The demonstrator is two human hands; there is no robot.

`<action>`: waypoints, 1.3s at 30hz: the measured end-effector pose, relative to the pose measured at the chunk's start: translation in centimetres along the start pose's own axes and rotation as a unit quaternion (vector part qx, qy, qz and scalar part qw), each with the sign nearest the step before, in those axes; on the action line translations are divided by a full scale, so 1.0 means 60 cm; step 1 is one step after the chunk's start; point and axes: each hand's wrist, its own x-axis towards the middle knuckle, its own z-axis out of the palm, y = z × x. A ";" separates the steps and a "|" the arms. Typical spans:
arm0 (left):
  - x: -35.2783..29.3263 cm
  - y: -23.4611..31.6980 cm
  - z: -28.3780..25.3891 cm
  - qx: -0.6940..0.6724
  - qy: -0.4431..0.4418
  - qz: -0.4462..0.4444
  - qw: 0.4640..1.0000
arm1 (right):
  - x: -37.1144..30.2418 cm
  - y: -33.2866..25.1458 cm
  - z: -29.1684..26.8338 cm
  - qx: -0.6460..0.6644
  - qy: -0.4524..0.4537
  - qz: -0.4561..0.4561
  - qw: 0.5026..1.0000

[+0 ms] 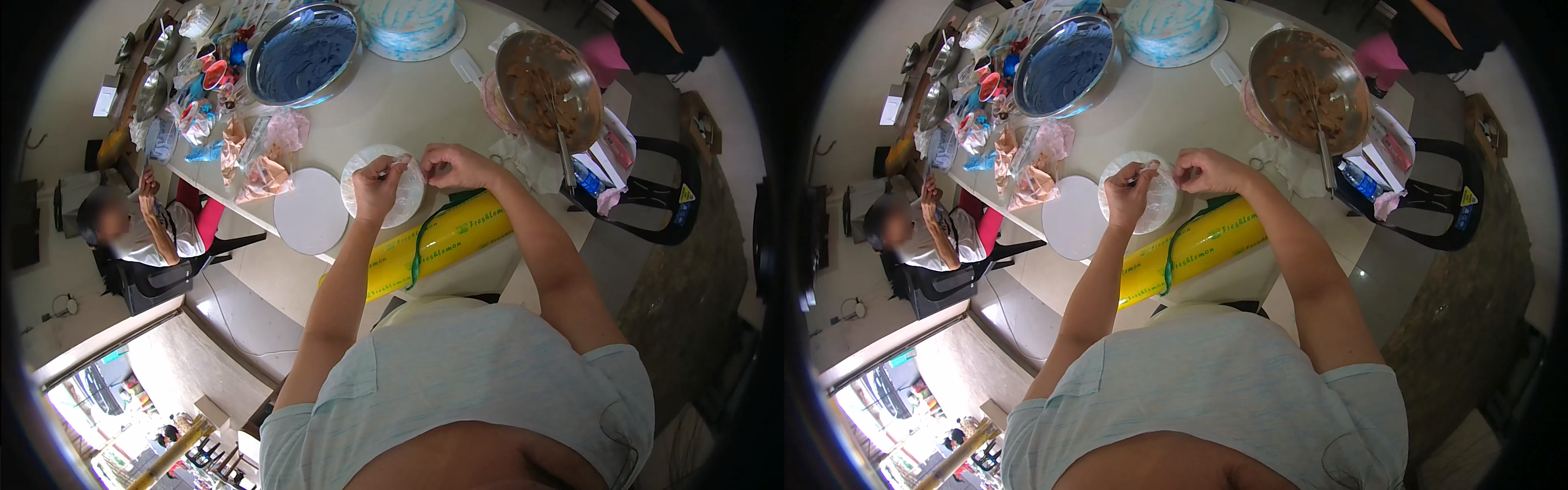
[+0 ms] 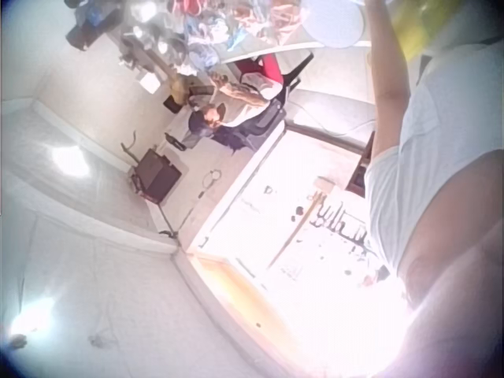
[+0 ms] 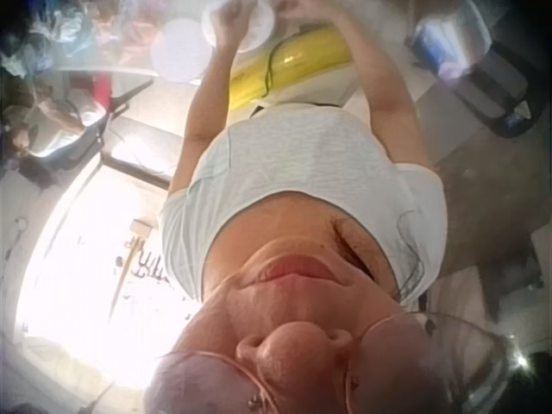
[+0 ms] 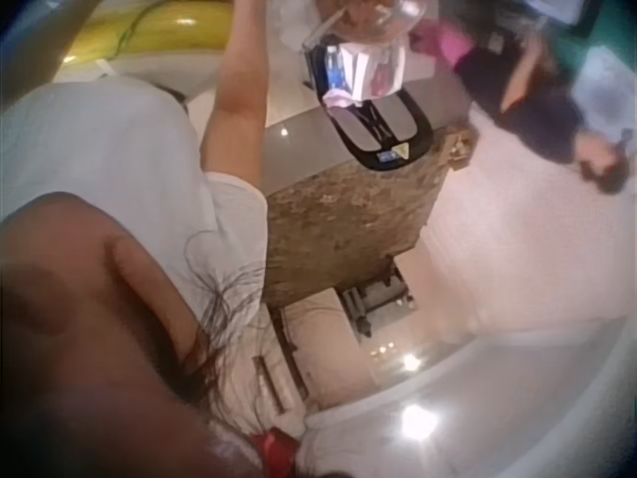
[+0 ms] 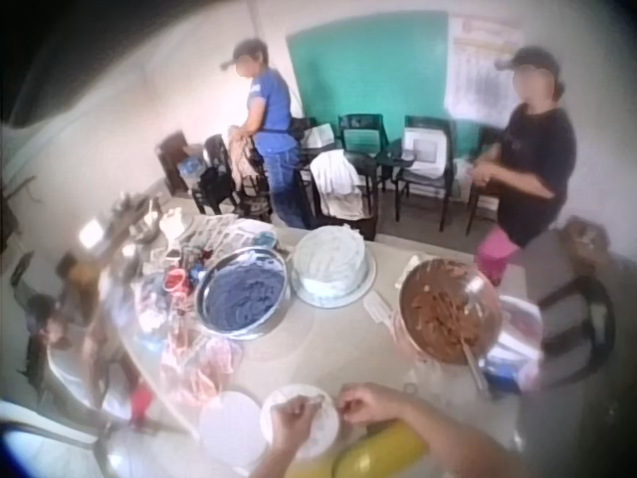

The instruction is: The person wraps a small white object with plastic wrap and secures it with a green tie.

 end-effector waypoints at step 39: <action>0.001 0.014 0.000 -0.052 -0.012 -0.011 0.999 | -0.017 0.023 0.020 -0.056 0.079 -0.028 0.995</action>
